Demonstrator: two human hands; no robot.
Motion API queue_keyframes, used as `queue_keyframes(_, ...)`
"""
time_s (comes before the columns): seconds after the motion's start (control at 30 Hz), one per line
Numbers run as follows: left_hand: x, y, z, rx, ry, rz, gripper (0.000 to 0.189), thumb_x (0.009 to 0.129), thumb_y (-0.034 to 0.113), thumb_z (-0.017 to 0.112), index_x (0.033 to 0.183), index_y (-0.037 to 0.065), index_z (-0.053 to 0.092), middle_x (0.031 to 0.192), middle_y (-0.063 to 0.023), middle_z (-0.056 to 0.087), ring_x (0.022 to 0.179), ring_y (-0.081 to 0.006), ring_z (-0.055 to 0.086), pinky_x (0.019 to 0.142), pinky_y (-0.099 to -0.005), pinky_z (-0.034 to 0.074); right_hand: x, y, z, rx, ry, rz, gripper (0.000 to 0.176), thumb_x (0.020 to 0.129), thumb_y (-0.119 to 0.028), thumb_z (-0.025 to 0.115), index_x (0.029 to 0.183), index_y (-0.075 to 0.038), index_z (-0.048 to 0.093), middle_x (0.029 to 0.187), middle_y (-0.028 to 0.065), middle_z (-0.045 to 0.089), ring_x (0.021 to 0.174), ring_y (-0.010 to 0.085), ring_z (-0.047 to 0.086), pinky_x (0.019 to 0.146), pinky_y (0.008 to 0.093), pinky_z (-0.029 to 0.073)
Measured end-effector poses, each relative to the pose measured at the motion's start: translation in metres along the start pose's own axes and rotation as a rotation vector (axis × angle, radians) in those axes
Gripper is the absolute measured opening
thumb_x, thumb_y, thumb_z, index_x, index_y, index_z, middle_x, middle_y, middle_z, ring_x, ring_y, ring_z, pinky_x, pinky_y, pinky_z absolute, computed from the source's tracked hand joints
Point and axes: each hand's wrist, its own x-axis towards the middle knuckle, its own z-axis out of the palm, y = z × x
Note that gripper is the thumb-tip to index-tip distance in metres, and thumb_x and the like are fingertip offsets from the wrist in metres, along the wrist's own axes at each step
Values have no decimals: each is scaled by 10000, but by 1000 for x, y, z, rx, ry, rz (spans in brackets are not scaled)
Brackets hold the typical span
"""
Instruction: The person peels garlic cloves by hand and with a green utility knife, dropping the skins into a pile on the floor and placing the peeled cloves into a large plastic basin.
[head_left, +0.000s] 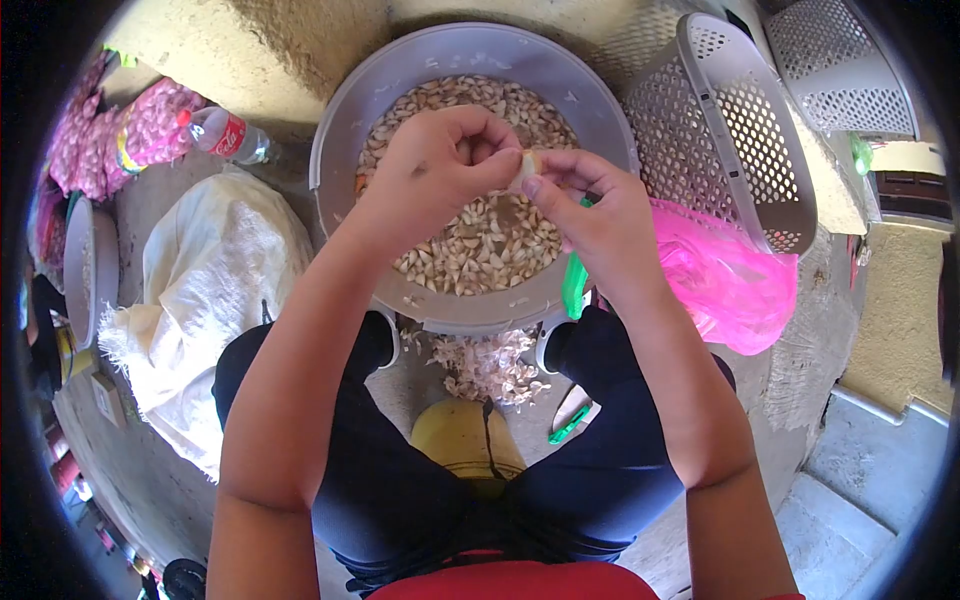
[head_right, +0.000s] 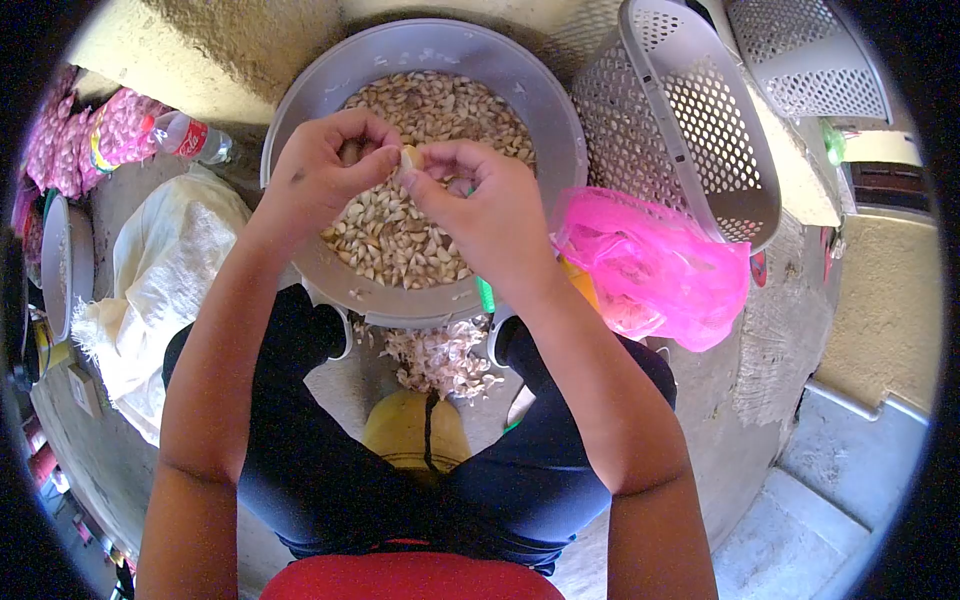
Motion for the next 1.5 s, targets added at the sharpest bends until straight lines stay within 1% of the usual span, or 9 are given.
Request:
queue_keyframes(0.17,5,-13,5,-58,33,47,130,757,132,590,811,15,580,667,55,490,601,-14,395,528,-174,324,0,-2,2,108,-17,74,254,733,-175,651,890,19,602,710,7,585,633,49,510,564,193,413)
queue_keyframes(0.5,-1,-3,5,-35,49,-2,125,710,107,625,797,24,592,576,76,437,513,3,317,459,-170,261,-2,0,3,-172,52,-60,216,724,-147,641,877,2,612,682,27,592,534,32,441,490,196,371)
queue_keyframes(0.57,-1,-3,4,21,63,5,151,682,126,632,763,9,584,564,45,466,506,-11,379,444,-178,298,-4,-9,3,-267,31,-63,214,723,-146,640,876,1,612,689,38,601,534,35,459,494,204,384)
queue_keyframes(0.67,-1,-6,5,43,62,18,166,672,140,634,741,0,578,550,30,479,498,-16,410,431,-181,315,-2,1,5,-342,81,-333,211,735,-147,634,878,6,610,701,54,613,545,40,491,511,203,403)
queue_keyframes(0.77,-2,-1,4,17,64,-22,156,705,155,626,761,14,592,552,59,448,512,-10,364,451,-177,282,-4,-8,6,-222,77,-209,220,756,-162,627,884,16,611,702,49,622,560,56,520,540,210,427)
queue_keyframes(0.97,0,-2,3,43,31,-13,172,741,166,617,826,17,613,618,42,496,566,-31,391,505,-179,314,4,-11,-7,180,59,139,252,786,-205,613,921,8,613,723,17,632,499,17,459,420,169,347)
queue_keyframes(1.07,0,-5,4,61,44,36,152,746,148,615,824,17,613,612,45,485,559,-29,382,499,-180,306,6,-8,-10,189,59,112,254,787,-214,609,937,-9,612,729,15,633,475,-6,419,381,153,290)
queue_keyframes(1.3,-2,-2,5,69,44,88,78,733,96,613,758,28,585,561,75,397,513,-3,305,450,-179,230,4,-11,-9,157,-9,134,241,800,-208,583,933,-9,610,733,18,631,454,7,407,378,158,290)
queue_keyframes(1.5,-2,-3,5,-14,3,77,75,738,106,600,738,37,570,566,77,407,512,1,308,449,-178,229,5,-9,-7,353,-106,214,223,815,-194,543,927,-10,601,710,26,605,416,22,375,372,168,293)
